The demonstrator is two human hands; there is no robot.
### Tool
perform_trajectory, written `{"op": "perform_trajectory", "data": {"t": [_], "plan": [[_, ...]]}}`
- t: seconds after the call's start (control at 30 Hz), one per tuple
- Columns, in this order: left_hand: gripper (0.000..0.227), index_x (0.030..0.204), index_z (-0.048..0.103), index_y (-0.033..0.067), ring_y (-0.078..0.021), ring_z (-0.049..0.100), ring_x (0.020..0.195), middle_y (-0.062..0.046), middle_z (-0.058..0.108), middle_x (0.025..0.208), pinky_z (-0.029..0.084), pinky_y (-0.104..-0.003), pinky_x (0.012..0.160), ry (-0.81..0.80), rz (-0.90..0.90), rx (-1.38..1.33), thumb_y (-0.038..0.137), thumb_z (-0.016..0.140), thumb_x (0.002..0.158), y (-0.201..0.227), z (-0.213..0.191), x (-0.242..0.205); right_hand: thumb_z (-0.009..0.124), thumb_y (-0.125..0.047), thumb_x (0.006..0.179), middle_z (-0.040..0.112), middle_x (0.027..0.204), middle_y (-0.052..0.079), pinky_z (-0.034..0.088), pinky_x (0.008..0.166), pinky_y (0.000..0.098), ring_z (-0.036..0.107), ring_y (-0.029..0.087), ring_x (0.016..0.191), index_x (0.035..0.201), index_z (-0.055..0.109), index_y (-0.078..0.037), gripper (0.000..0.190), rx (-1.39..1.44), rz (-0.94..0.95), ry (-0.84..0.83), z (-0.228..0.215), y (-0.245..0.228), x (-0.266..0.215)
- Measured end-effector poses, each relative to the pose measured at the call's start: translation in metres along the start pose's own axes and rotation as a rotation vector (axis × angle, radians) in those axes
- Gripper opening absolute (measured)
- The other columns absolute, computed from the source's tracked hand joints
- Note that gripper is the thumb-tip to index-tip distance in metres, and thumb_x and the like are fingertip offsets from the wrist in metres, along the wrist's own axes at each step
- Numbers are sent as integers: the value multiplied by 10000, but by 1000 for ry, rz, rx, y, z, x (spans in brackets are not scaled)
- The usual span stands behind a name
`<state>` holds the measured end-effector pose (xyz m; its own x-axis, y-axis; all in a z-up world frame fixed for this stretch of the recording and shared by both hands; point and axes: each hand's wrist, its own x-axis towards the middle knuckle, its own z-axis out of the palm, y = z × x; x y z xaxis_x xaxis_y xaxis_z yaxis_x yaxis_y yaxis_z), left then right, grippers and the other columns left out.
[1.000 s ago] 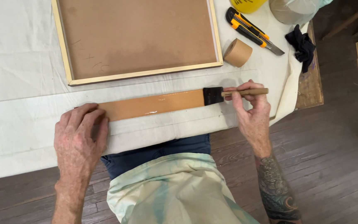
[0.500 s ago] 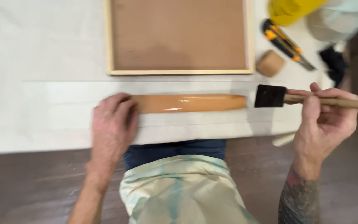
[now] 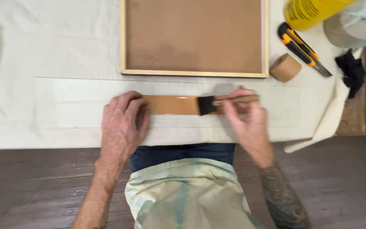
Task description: Lining the interior edges of a wooden frame with gummed paper tape using a utility knife and foam brush
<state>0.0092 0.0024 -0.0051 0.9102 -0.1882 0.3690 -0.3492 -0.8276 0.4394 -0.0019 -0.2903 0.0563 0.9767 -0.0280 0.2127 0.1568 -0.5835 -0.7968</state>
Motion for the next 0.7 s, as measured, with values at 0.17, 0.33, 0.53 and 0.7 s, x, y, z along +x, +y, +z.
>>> {"op": "perform_trajectory", "data": {"t": [0.17,0.33,0.53,0.7], "plan": [[272,1075,724,166,-240,628,1110,-10,639,1174,475,-372,894,-18,26,41,152,793,812,-2,3,0,648,1,1046,752,1028,157,519,1053,477,746,288,994,1133,529,-24,150,-66,55,114,-71,37,-13],[263,1066,713,167,-232,629,1061,-8,611,1163,487,-362,891,-19,-1,87,129,788,817,-1,6,-1,636,10,1083,733,1048,191,536,1036,479,742,306,977,1154,521,11,135,-110,38,222,-101,55,-20],[273,1046,717,169,-239,635,1039,-10,589,1125,497,-364,888,-22,29,110,161,804,787,-4,3,1,729,25,934,717,995,153,513,1073,501,756,297,983,1084,629,17,180,80,9,214,-18,-3,-16],[294,1086,722,192,-245,630,1098,3,604,1142,481,-373,915,-67,5,159,189,791,800,-8,8,-5,722,-42,958,766,1005,123,586,957,441,770,288,982,1095,653,-34,153,87,24,87,-24,9,-8]]}}
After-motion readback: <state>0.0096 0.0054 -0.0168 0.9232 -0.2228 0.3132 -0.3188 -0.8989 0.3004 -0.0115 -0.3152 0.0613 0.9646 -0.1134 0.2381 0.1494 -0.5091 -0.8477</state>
